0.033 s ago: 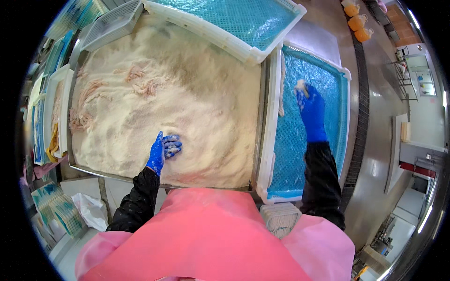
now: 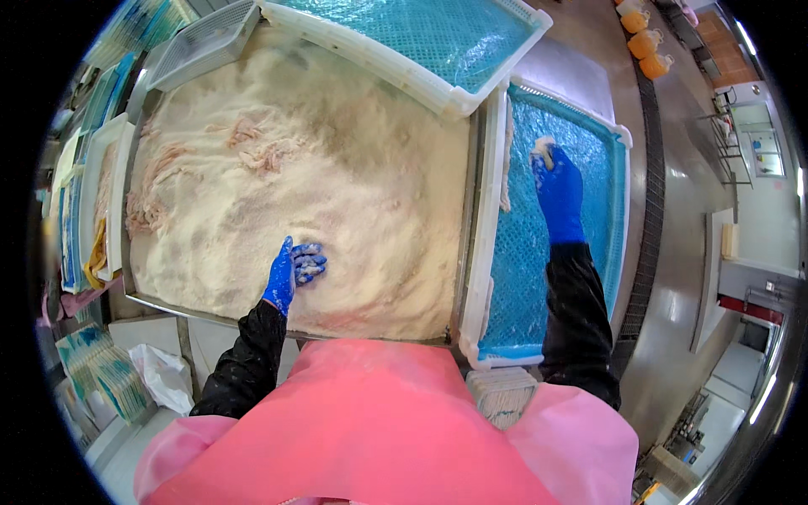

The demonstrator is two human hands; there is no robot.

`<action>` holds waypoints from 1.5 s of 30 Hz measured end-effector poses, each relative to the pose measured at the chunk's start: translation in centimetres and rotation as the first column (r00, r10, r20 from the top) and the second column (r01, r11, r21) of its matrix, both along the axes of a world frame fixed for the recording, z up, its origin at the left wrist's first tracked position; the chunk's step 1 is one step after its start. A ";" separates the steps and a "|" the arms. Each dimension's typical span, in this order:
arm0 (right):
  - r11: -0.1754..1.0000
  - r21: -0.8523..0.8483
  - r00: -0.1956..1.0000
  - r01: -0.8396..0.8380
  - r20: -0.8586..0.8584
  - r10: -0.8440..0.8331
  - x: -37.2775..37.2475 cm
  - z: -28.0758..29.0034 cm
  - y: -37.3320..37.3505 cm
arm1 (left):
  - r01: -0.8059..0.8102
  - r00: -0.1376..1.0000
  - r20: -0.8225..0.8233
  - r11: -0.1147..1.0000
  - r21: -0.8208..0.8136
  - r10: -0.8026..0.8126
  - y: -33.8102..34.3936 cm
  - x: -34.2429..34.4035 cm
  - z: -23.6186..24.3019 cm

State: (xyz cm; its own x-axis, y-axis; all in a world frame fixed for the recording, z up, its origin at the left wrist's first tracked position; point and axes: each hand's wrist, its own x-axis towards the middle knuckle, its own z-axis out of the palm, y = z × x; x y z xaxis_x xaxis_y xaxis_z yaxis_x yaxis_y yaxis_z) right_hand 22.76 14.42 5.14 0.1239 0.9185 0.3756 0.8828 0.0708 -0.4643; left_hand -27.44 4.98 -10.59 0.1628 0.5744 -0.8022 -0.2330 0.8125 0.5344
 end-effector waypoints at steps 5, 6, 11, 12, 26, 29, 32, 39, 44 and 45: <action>0.936 -0.318 0.961 0.152 0.267 -0.065 1.8 -6.7 3.9 | -0.010 0.998 -0.067 1.000 -0.027 0.008 0.1 0.1 0.4; 0.938 -0.297 0.959 0.177 0.266 -0.097 2.2 -7.3 4.6 | -0.023 0.997 -0.073 0.999 -0.040 0.020 0.1 0.1 0.7; 0.997 -0.066 0.998 0.028 0.066 -0.024 6.5 -11.5 11.0 | -0.031 0.996 -0.088 0.999 -0.028 0.028 0.3 0.2 0.3; 0.994 -0.097 0.999 -0.045 -0.006 0.045 7.2 -11.9 12.1 | -0.028 0.997 -0.077 0.999 -0.020 0.027 0.4 0.5 0.4; 0.892 0.073 0.823 -0.447 -0.356 0.441 -19.1 -7.9 0.4 | 0.066 0.996 0.059 0.996 0.058 -0.069 -0.8 -0.9 2.6; 0.935 0.087 0.894 -0.344 -0.275 0.355 -28.7 -15.1 0.6 | 0.140 0.990 -0.009 0.987 0.077 -0.140 -0.9 -2.2 3.4; 0.930 -0.003 0.880 -0.368 -0.322 0.348 -35.2 -19.0 -1.1 | 0.105 0.994 0.034 0.993 0.056 -0.107 -1.6 -4.3 3.7; 0.868 0.171 0.872 -0.466 -0.078 0.483 -44.6 -15.5 8.0 | 0.088 0.985 0.142 0.995 0.049 -0.095 -1.3 -5.8 3.3; 0.838 -0.065 0.829 -0.542 0.123 0.545 -46.7 -14.0 11.5 | 0.049 0.955 0.289 0.998 0.049 -0.061 -1.3 -6.5 1.0; 0.842 -0.046 0.843 -0.537 -0.054 0.535 -46.1 -15.1 12.2 | 0.063 0.950 0.303 0.996 0.055 -0.077 -1.1 -6.5 1.0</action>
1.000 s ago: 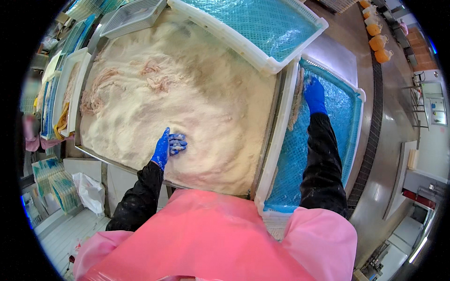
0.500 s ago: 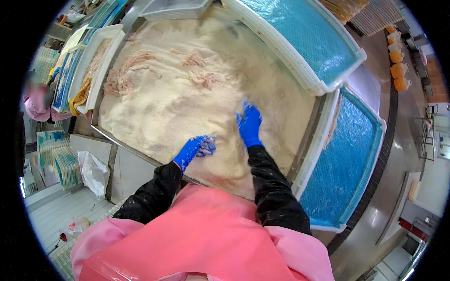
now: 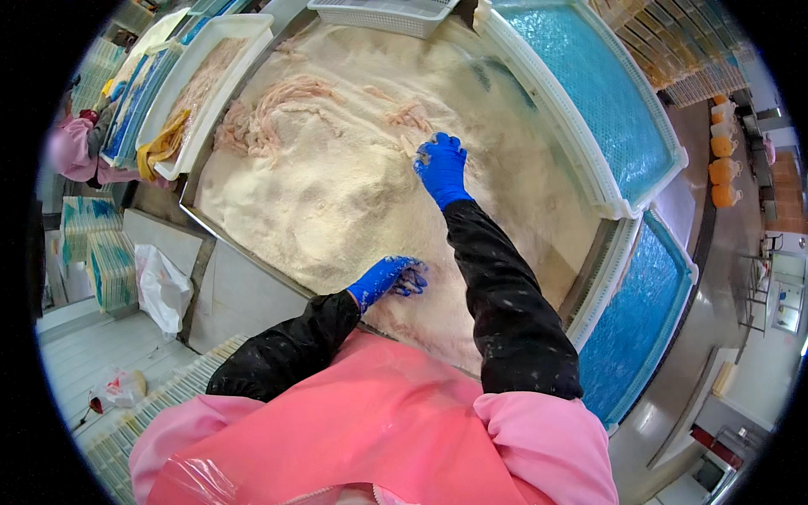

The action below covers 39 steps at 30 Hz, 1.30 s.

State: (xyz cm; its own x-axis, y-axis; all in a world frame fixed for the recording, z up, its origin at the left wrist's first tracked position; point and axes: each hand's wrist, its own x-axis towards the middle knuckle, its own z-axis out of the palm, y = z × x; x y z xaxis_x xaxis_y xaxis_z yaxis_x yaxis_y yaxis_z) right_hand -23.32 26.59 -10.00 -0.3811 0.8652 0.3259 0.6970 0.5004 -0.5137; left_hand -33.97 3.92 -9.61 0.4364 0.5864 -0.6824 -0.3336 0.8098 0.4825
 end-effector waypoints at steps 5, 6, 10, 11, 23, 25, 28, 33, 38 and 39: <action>0.778 -0.571 0.719 -0.263 -0.654 -0.236 1.6 2.8 -2.0 | 0.010 0.999 0.034 1.000 -0.029 -0.009 0.3 -0.8 1.7; 0.702 -0.614 0.640 -0.361 -0.711 -0.292 2.3 4.7 -3.1 | 0.001 0.999 0.035 1.000 -0.029 0.000 0.3 -0.7 1.6; 0.642 -0.730 0.819 -0.232 -0.503 -0.276 8.0 5.2 -9.1 | -0.022 1.000 -0.018 0.999 0.036 0.022 0.2 -0.7 1.1; 0.744 -0.661 0.911 -0.098 -0.360 -0.200 9.4 4.2 -11.5 | -0.050 0.997 -0.057 0.996 0.079 0.055 0.1 -0.6 0.7; 0.870 -0.484 0.638 0.091 -0.642 -0.424 9.8 -3.8 -17.5 | -0.558 0.777 -0.050 0.725 0.403 0.627 7.0 8.7 -4.7; 0.922 -0.377 0.848 0.086 -0.458 -0.266 7.1 -0.9 -18.3 | -0.497 0.645 0.740 0.841 0.216 0.191 8.2 7.8 -3.2; 0.984 -0.157 0.994 0.085 -0.060 -0.095 7.6 1.4 -17.2 | -0.554 0.555 0.716 0.831 -0.062 0.423 6.9 7.4 -3.1; 0.992 -0.056 0.991 -0.115 -0.080 0.110 6.2 0.5 -12.8 | -0.451 0.446 0.854 0.892 -0.044 0.268 4.1 3.1 -6.9; 0.972 0.046 0.964 0.233 -0.140 -0.224 7.2 -3.3 -0.1 | -0.399 0.910 0.192 0.901 0.169 0.367 1.9 1.1 -0.3; 0.984 -0.064 0.980 0.164 -0.103 -0.170 7.7 -5.2 0.7 | -0.352 0.934 0.066 0.872 0.341 0.351 0.9 0.7 -1.4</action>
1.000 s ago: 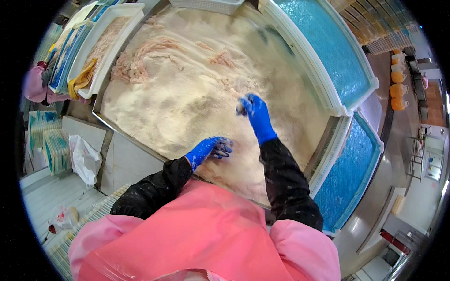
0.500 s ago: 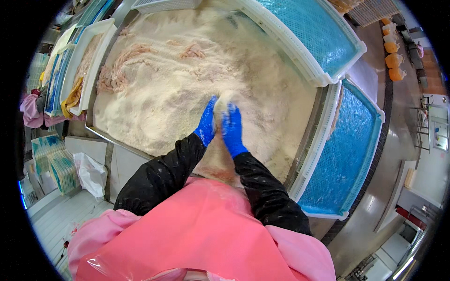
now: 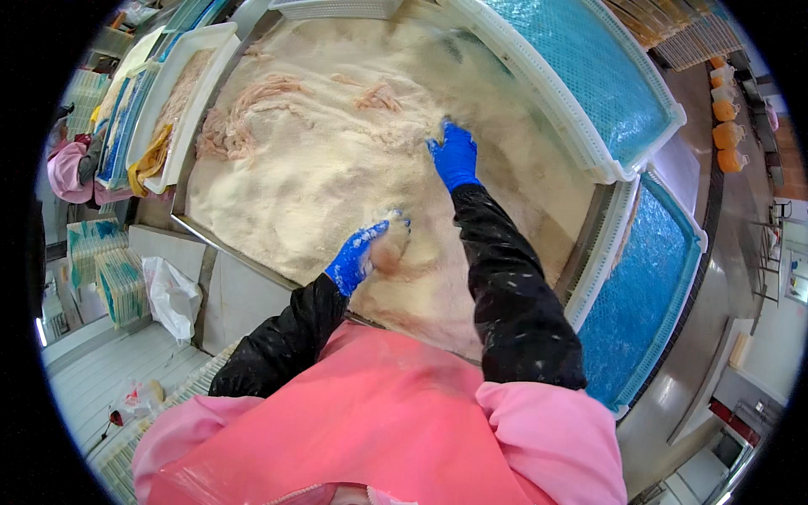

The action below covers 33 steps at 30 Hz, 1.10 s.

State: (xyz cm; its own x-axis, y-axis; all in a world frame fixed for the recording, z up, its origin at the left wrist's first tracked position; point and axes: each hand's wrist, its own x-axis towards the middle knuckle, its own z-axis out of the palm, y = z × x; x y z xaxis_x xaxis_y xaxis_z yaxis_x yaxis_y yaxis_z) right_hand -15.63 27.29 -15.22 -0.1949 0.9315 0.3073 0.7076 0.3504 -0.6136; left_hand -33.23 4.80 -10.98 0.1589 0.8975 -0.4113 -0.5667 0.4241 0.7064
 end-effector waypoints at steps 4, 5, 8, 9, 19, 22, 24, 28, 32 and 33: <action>0.845 -0.438 0.926 -0.307 -0.342 0.159 1.7 1.8 -1.7 | -0.017 0.962 -0.272 0.999 0.047 0.029 0.0 -1.0 2.7; 0.763 -0.507 0.861 -0.401 -0.492 0.126 2.8 2.6 -2.9 | -0.046 0.964 -0.264 0.997 -0.055 0.030 -0.3 -0.8 3.3; 0.929 -0.325 0.974 -0.176 -0.192 0.117 6.2 0.5 -5.9 | 0.063 0.743 -0.660 0.970 0.233 0.110 -0.4 -0.9 2.7; 0.835 -0.497 0.912 -0.236 -0.409 0.014 5.9 1.7 -6.3 | 0.119 0.628 -0.758 0.941 0.316 0.175 -0.4 -1.1 2.1; 0.639 -0.768 0.776 0.043 -0.376 -0.505 8.9 3.4 -12.8 | -0.241 0.923 -0.300 0.970 0.038 0.241 1.6 -1.8 3.0; 0.866 -0.442 0.885 0.235 -0.270 -0.378 11.3 -0.6 -13.7 | -0.334 0.925 -0.209 0.942 -0.041 0.318 1.8 -2.0 2.2; 0.920 -0.257 0.928 0.295 -0.152 -0.340 10.9 -0.1 -13.7 | -0.331 0.939 -0.130 0.938 -0.100 0.318 2.0 -2.1 3.3; 0.899 -0.067 0.897 0.432 -0.073 -0.436 12.0 0.2 -13.6 | -0.267 0.963 0.002 0.953 -0.146 0.270 2.0 -2.2 3.7; 0.858 -0.033 0.856 0.512 0.094 -0.508 13.0 1.1 -15.2 | -0.210 0.880 0.369 0.941 -0.264 0.300 1.6 -2.7 2.6; 0.860 0.110 0.829 0.499 0.229 -0.510 11.6 2.4 -15.4 | -0.207 0.844 0.425 0.930 -0.305 0.327 1.6 -2.5 2.7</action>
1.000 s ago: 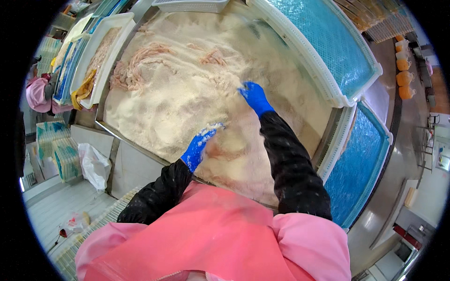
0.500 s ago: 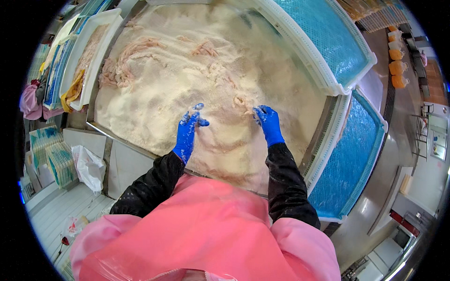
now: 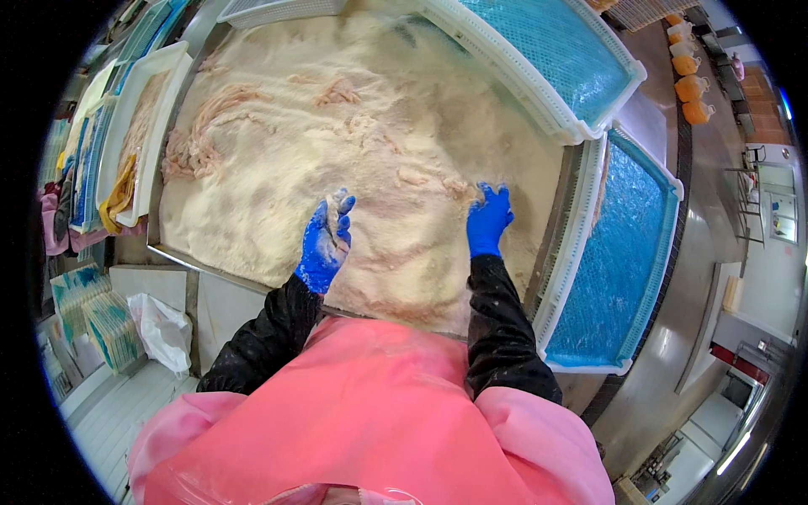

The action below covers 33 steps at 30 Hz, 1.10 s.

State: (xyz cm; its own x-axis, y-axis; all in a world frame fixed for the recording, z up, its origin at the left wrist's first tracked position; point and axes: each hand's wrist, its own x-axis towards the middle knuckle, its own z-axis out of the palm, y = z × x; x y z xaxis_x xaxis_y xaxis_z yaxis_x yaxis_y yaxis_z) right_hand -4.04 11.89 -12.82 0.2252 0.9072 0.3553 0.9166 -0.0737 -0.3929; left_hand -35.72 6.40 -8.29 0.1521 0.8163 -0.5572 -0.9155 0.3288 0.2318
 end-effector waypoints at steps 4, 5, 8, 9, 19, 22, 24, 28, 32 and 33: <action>0.919 0.051 0.877 -0.391 -0.283 0.388 -4.7 2.5 2.0 | -0.030 0.935 0.356 0.998 0.051 0.010 -0.5 0.5 -1.2; 0.915 0.032 0.898 -0.403 -0.182 0.402 -6.7 3.1 2.3 | -0.024 0.916 0.402 0.998 0.057 -0.001 -0.7 0.9 -1.3; 0.866 -0.108 0.871 -0.488 0.001 0.491 -9.8 4.2 3.1 | 0.013 0.920 0.388 0.995 0.103 -0.052 -1.0 1.2 -1.5; 0.839 -0.131 0.849 -0.529 -0.065 0.525 -9.7 3.4 3.0 | 0.038 0.941 0.330 0.993 0.115 -0.074 -0.9 1.3 -1.7; 0.908 -0.012 0.731 -0.418 -0.598 0.329 -4.4 2.4 -5.2 | -0.043 0.902 0.430 0.999 0.026 0.028 -0.7 0.6 -2.1; 0.901 -0.022 0.851 -0.433 -0.340 0.400 -7.0 4.0 -4.4 | -0.034 0.868 0.497 0.999 0.008 0.026 -0.8 0.4 -2.4; 0.843 -0.111 0.850 -0.527 -0.059 0.524 -8.4 5.3 -3.4 | -0.016 0.880 0.475 0.999 0.034 -0.002 -0.6 0.7 -2.2; 0.896 -0.104 0.760 -0.431 -0.577 0.298 -9.3 4.9 -3.5 | -0.009 0.945 0.327 0.998 0.063 -0.013 -0.2 2.2 0.6; 0.876 0.002 0.659 -0.482 -0.658 0.364 -12.4 11.9 -5.6 | -0.071 0.880 0.474 0.996 0.058 0.035 -0.4 2.8 1.7; 0.828 -0.005 0.696 -0.560 -0.545 0.467 -12.3 11.4 -6.3 | -0.060 0.892 0.452 0.993 0.100 0.009 -0.4 3.0 1.6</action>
State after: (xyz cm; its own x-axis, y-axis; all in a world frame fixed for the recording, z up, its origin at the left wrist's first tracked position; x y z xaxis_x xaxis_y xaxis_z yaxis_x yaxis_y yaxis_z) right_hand -16.39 5.58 -1.47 -0.1917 0.9666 0.1702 0.5030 0.2457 -0.8286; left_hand -32.69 5.96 -6.65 0.3363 0.8767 -0.3440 -0.9402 0.2919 -0.1755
